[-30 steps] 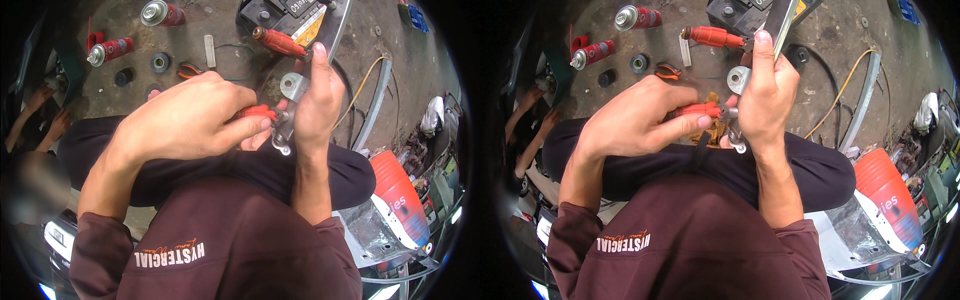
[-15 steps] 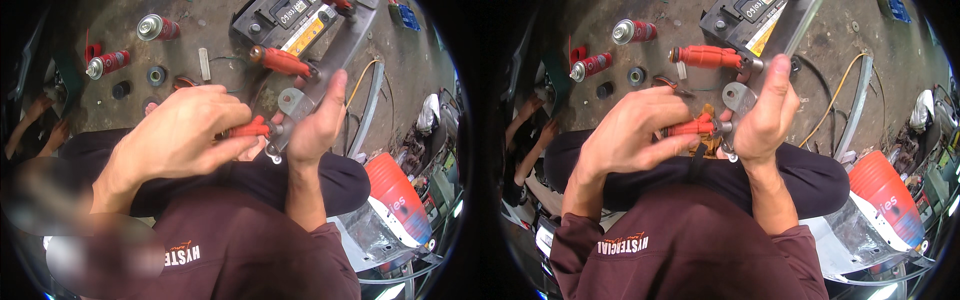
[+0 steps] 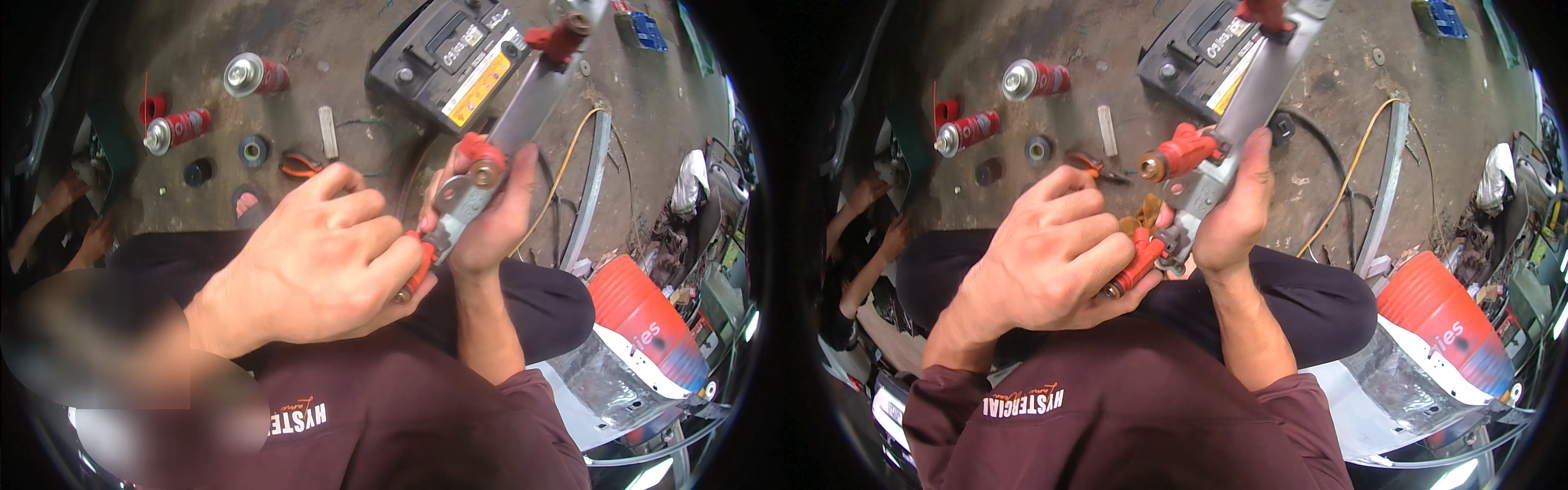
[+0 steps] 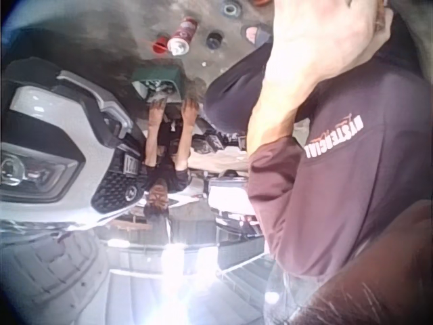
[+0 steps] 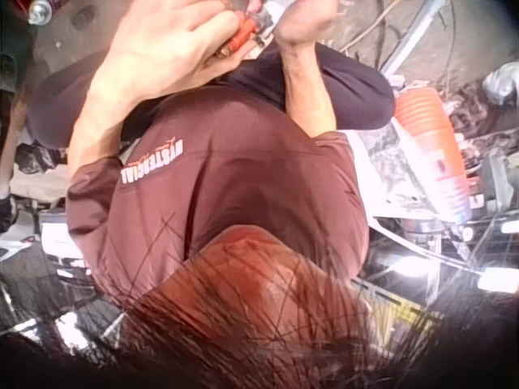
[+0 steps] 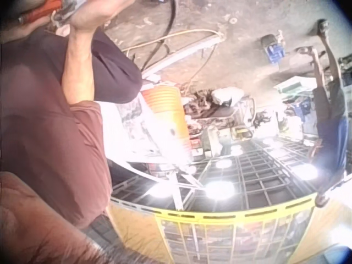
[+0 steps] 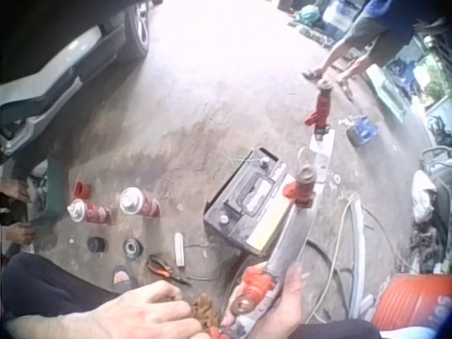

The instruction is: The person cleans fuel injectors by spraying them with a cleaning agent from a can, then wipes them with a cloth and secures them back onto a fuel rail by hand.

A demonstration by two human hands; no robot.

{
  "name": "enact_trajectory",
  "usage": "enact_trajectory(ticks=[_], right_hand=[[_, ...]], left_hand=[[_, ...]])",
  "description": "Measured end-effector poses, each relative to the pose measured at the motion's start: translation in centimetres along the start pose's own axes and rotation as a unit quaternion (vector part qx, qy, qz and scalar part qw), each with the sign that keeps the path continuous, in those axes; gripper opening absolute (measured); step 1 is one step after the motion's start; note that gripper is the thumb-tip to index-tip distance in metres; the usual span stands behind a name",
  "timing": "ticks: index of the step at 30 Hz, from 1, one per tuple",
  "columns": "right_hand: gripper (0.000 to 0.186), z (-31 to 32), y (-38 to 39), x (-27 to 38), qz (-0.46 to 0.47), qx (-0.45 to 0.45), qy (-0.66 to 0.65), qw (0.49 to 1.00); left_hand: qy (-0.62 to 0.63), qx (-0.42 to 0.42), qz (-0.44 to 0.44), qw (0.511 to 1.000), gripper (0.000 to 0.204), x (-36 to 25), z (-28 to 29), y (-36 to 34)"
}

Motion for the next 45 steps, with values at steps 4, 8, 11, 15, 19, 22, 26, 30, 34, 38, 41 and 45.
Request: enact_trajectory(ticks=[4, 8, 11, 15, 19, 22, 26, 30, 34, 38, 41, 45], right_hand=[[0.072, 0.8, -0.4, -0.5, -0.017, 0.004, 0.061, 0.998], [0.073, 0.3, -0.4, -0.3, -0.021, -0.001, 0.055, 0.998], [0.069, 0.7, -0.6, -0.4, -0.023, 0.034, 0.003, 0.999], [0.057, 0.5, -1.1, -1.2, -0.078, 0.095, 0.033, 0.992], [0.054, 0.5, -1.2, -1.4, -0.078, 0.111, 0.015, 0.991], [0.052, 0.4, -0.9, -0.9, -0.036, 0.113, 0.031, 0.992], [0.055, 0.2, -0.7, -0.3, 0.032, 0.210, 0.049, 0.976], [0.061, 1.0, -0.8, -1.2, 0.017, 0.231, -0.037, 0.972], [0.060, 0.9, -0.5, -0.7, 0.040, 0.238, -0.001, 0.971], [0.056, -0.2, -0.7, -0.6, -0.034, 0.169, 0.003, 0.985], [0.056, -0.5, -0.9, -0.7, -0.033, 0.142, 0.004, 0.989], [0.057, -0.2, -0.9, -0.4, 0.011, 0.136, 0.057, 0.989]], left_hand=[[-0.015, 0.014, 0.023, 1.000, 0.030, 0.1, 0.5, -0.1], [-0.012, 0.034, 0.030, 0.999, 0.032, 0.1, 0.8, -0.5], [0.000, 0.031, 0.036, 0.999, 0.035, 0.1, 0.8, -0.6], [0.006, 0.026, 0.034, 0.999, 0.035, 0.2, 0.7, -0.7], [0.007, 0.020, 0.023, 1.000, 0.035, 0.3, 0.6, -0.8], [0.014, 0.016, 0.011, 1.000, 0.035, 0.1, 0.3, -0.6], [0.019, 0.021, -0.010, 1.000, 0.034, -0.6, 0.1, -0.5], [0.007, 0.047, -0.044, 0.998, 0.030, -1.6, -0.2, -0.4], [-0.010, 0.023, -0.047, 0.999, 0.028, -1.8, -0.1, -0.1], [-0.030, 0.017, -0.024, 0.999, 0.025, -1.1, 0.3, -0.2], [-0.052, -0.016, -0.018, 0.998, 0.030, -1.1, 0.0, 0.1], [-0.041, -0.014, 0.004, 0.999, 0.032, -1.0, 0.1, 0.5]])
Point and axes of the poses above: each hand's wrist, its own y-axis away from the middle knuckle, its own z-axis out of the back of the hand, x = y × z, the point moved 4 cm from there along -y, towards the middle knuckle, and after that the axes turned 15 degrees about -z, right-handed, at the moved point
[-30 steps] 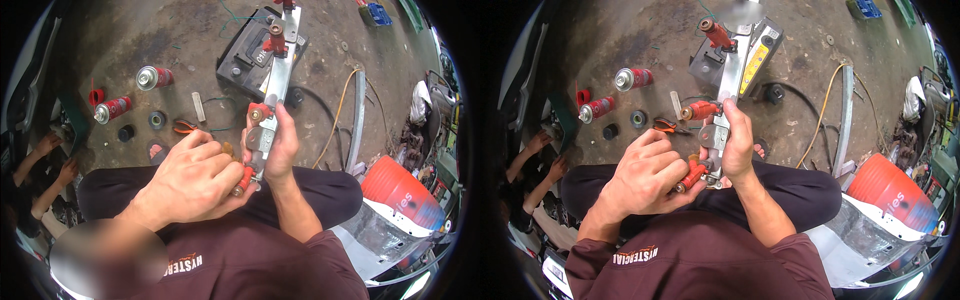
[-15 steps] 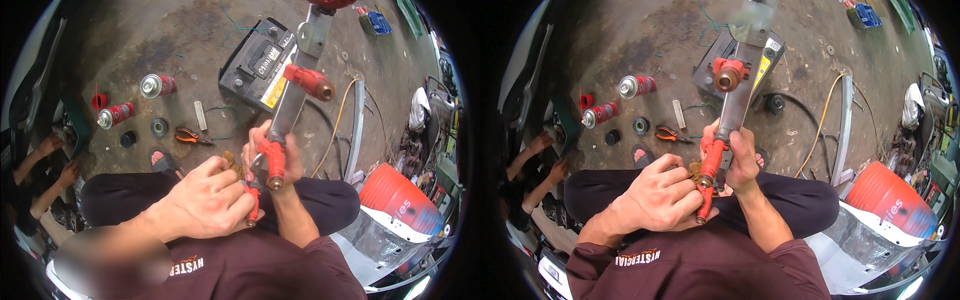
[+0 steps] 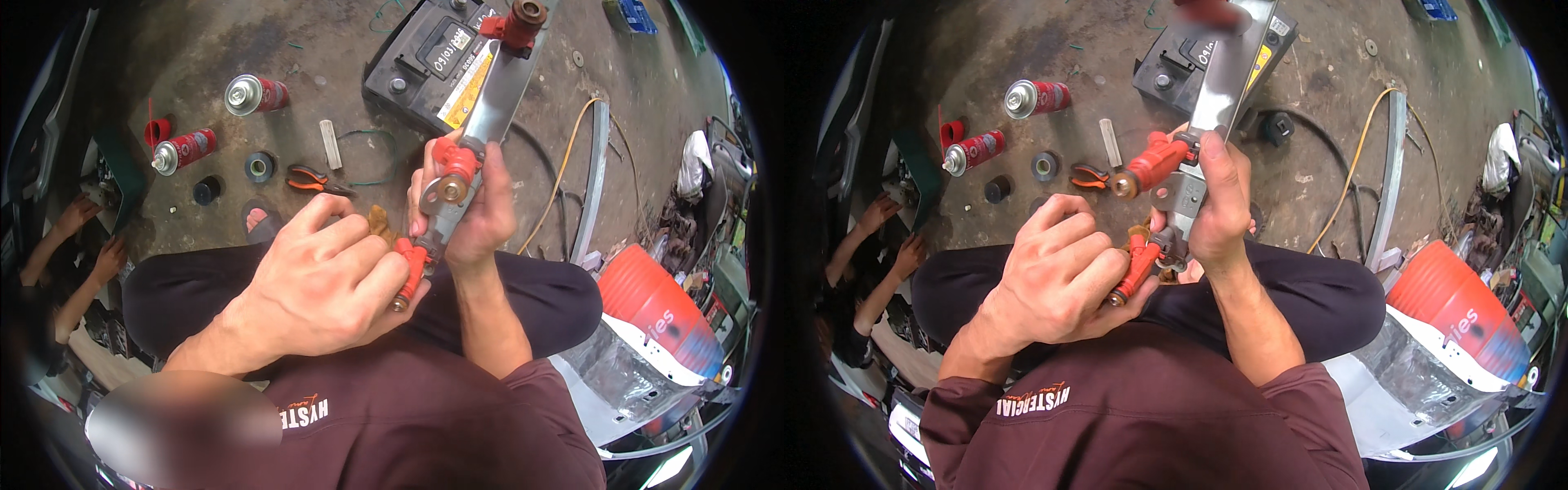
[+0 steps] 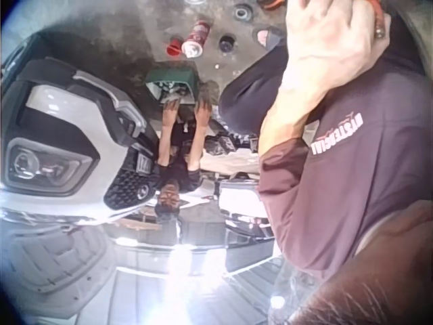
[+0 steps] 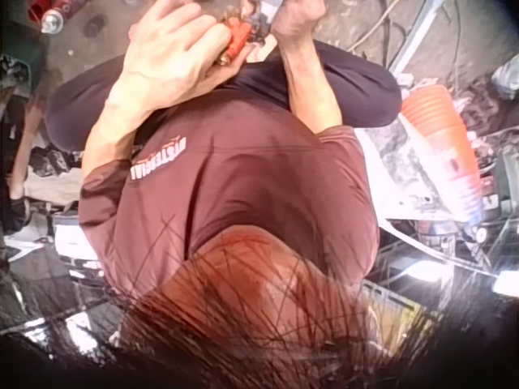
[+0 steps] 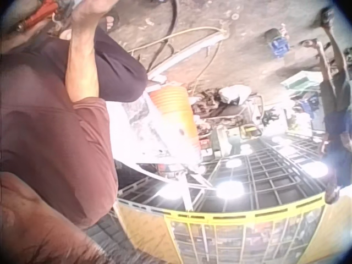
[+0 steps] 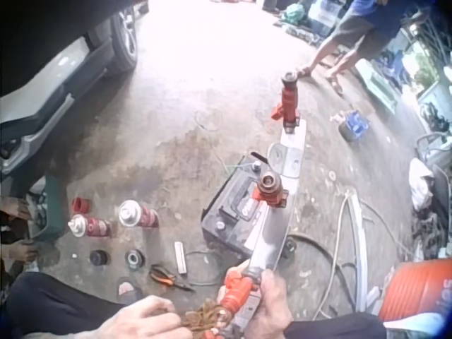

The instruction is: The person cleans fuel injectors by spraying them with a cleaning agent from a can, then wipes them with a cloth and secures them back onto a fuel rail by hand.

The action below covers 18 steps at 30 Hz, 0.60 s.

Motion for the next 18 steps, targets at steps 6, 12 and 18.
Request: enact_trajectory(ticks=[6, 12, 18], right_hand=[[0.058, -0.3, 0.3, 1.0, 0.025, -0.001, 0.019, 1.000], [0.050, 0.0, -0.4, 0.5, -0.034, 0.034, -0.051, 0.998], [0.038, -1.1, -1.0, 0.1, -0.164, -0.030, -0.184, 0.969]], left_hand=[[0.005, 0.021, 0.014, 1.000, 0.033, 0.1, 0.5, 0.2], [0.032, 0.009, 0.049, 0.998, 0.035, 1.2, 0.7, -0.7], [0.118, -0.039, 0.063, 0.990, 0.038, 2.0, -1.0, -0.2]])
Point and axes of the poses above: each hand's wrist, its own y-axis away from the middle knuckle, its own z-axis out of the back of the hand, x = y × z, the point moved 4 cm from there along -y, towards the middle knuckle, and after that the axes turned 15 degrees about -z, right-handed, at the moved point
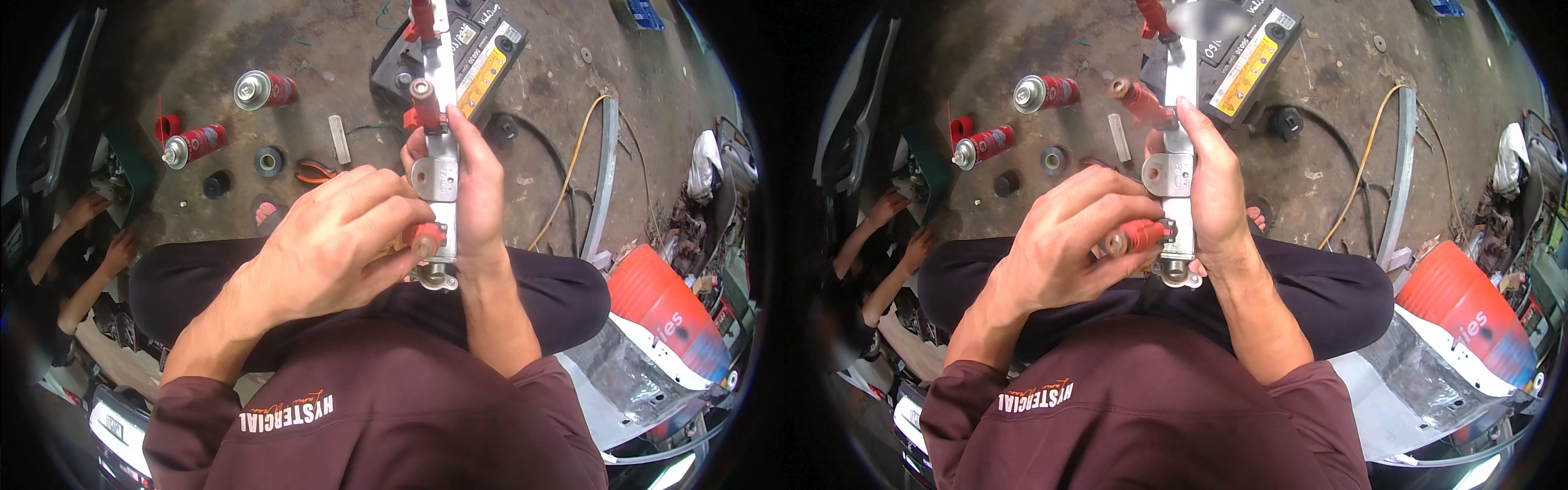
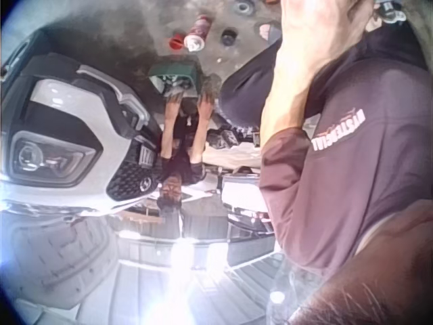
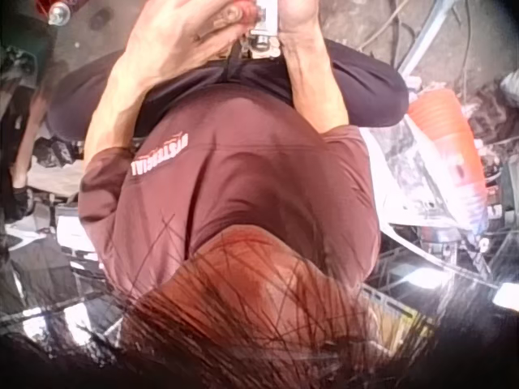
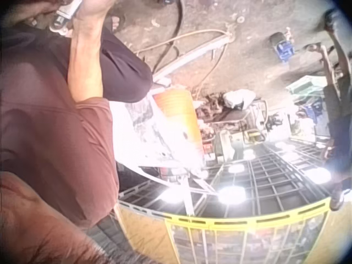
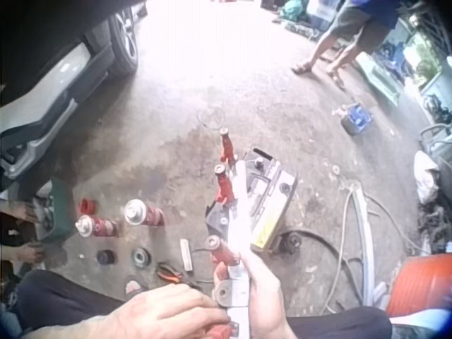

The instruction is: The person cleans fuel injectors by spraying them with a cleaning agent from a can, then wipes them with a cloth and secures them back onto a fuel rail by hand.

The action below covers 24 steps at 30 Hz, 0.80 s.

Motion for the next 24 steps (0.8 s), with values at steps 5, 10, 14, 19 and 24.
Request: enact_trajectory(ticks=[5, 10, 14, 19, 24], right_hand=[[0.035, 0.4, -0.6, -0.2, 0.011, -0.011, -0.001, 1.000], [0.035, -0.3, 0.3, 0.4, 0.071, -0.036, 0.086, 0.993], [0.037, 0.2, 0.4, 0.8, 0.048, -0.027, 0.062, 0.997], [0.032, 0.1, 1.4, 1.7, 0.054, -0.096, 0.071, 0.991], [0.031, 0.2, 2.0, 2.1, 0.040, -0.101, 0.090, 0.990]], left_hand=[[0.032, -0.030, 0.017, 0.999, 0.033, 0.2, 0.2, -0.4], [0.069, -0.022, 0.034, 0.997, 0.035, -0.2, -0.1, -1.1], [0.073, -0.039, 0.043, 0.996, 0.034, -0.5, -0.6, -0.8], [0.043, 0.013, 0.023, 0.999, 0.036, -0.6, 0.4, -1.8], [0.008, 0.027, 0.003, 1.000, 0.040, -0.5, 0.6, -1.9]])
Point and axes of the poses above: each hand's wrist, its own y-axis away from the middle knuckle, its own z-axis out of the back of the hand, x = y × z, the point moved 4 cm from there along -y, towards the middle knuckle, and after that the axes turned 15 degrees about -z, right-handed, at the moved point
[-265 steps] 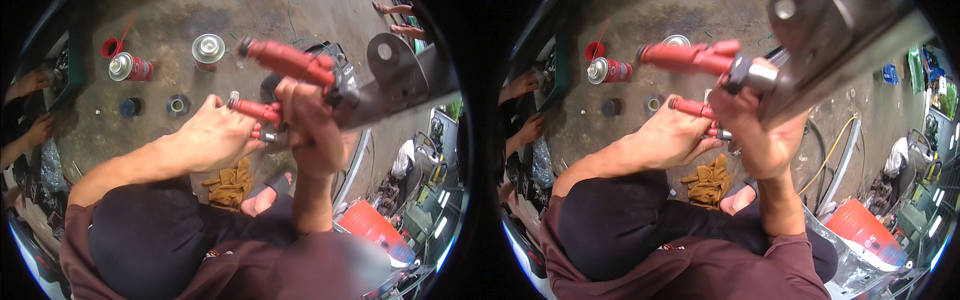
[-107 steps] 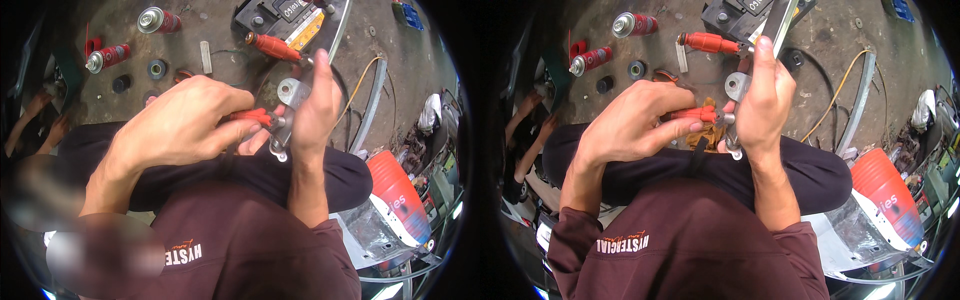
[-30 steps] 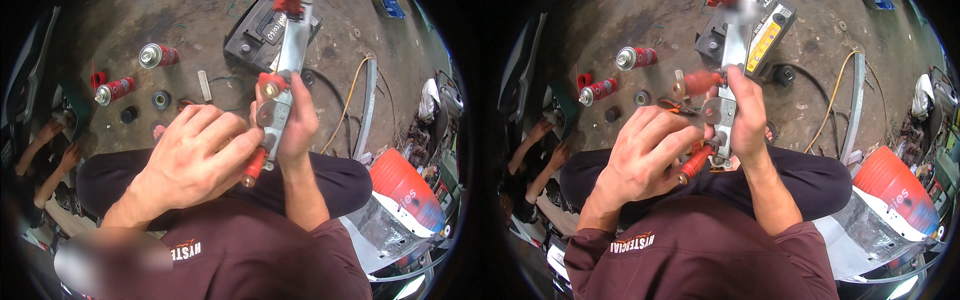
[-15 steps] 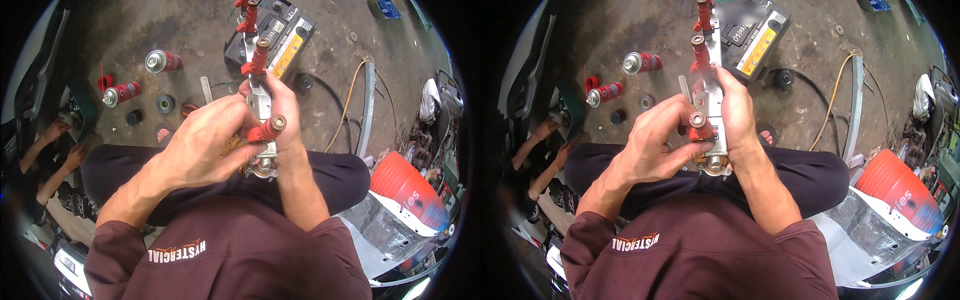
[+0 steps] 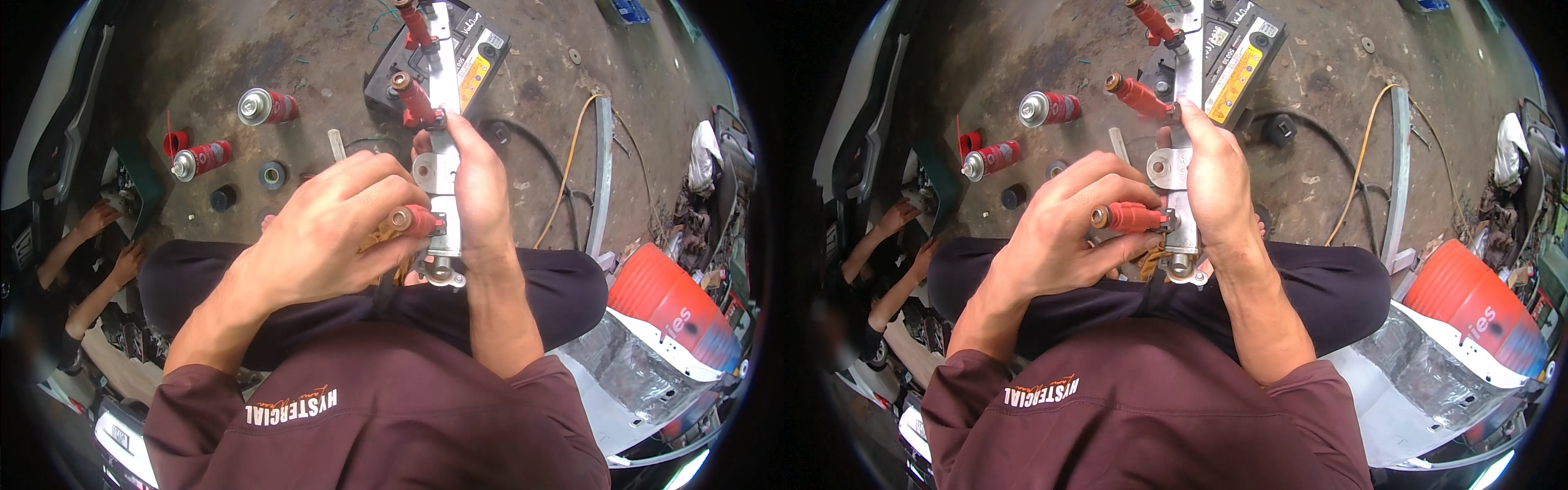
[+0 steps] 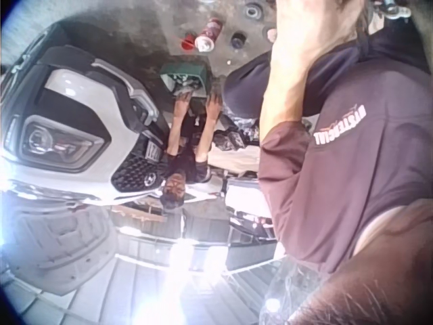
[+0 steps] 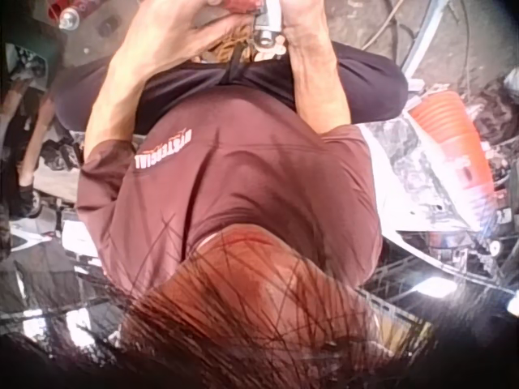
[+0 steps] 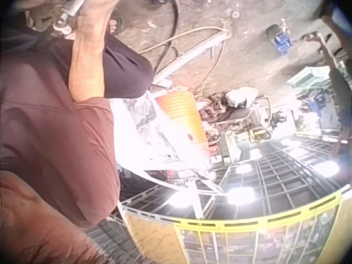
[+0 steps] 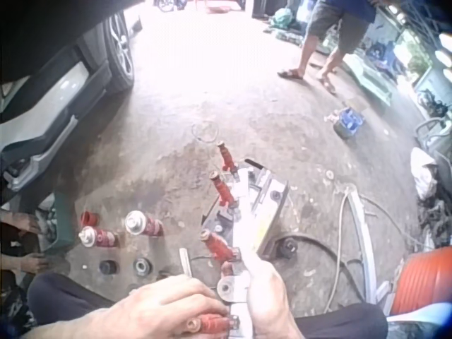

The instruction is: The person cleans fuel injectors by spraying them with a cleaning agent from a can, then wipes them with a cloth and secures them back onto a fuel rail by hand.

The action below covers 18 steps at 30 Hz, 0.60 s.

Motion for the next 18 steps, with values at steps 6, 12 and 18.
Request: enact_trajectory(ticks=[6, 12, 18], right_hand=[[0.038, 0.0, -0.4, -0.5, -0.004, 0.010, 0.015, 1.000], [0.051, 0.1, 0.3, 0.9, 0.036, -0.040, 0.124, 0.991], [0.059, 0.4, 1.0, 2.0, 0.127, -0.132, 0.262, 0.948]], left_hand=[[-0.009, -0.002, -0.028, 1.000, 0.042, -0.1, -1.0, 1.0], [-0.030, -0.026, -0.003, 0.999, 0.047, -0.4, 0.3, -0.3], [-0.102, 0.095, 0.000, 0.990, 0.043, -1.5, 1.0, 0.5]])
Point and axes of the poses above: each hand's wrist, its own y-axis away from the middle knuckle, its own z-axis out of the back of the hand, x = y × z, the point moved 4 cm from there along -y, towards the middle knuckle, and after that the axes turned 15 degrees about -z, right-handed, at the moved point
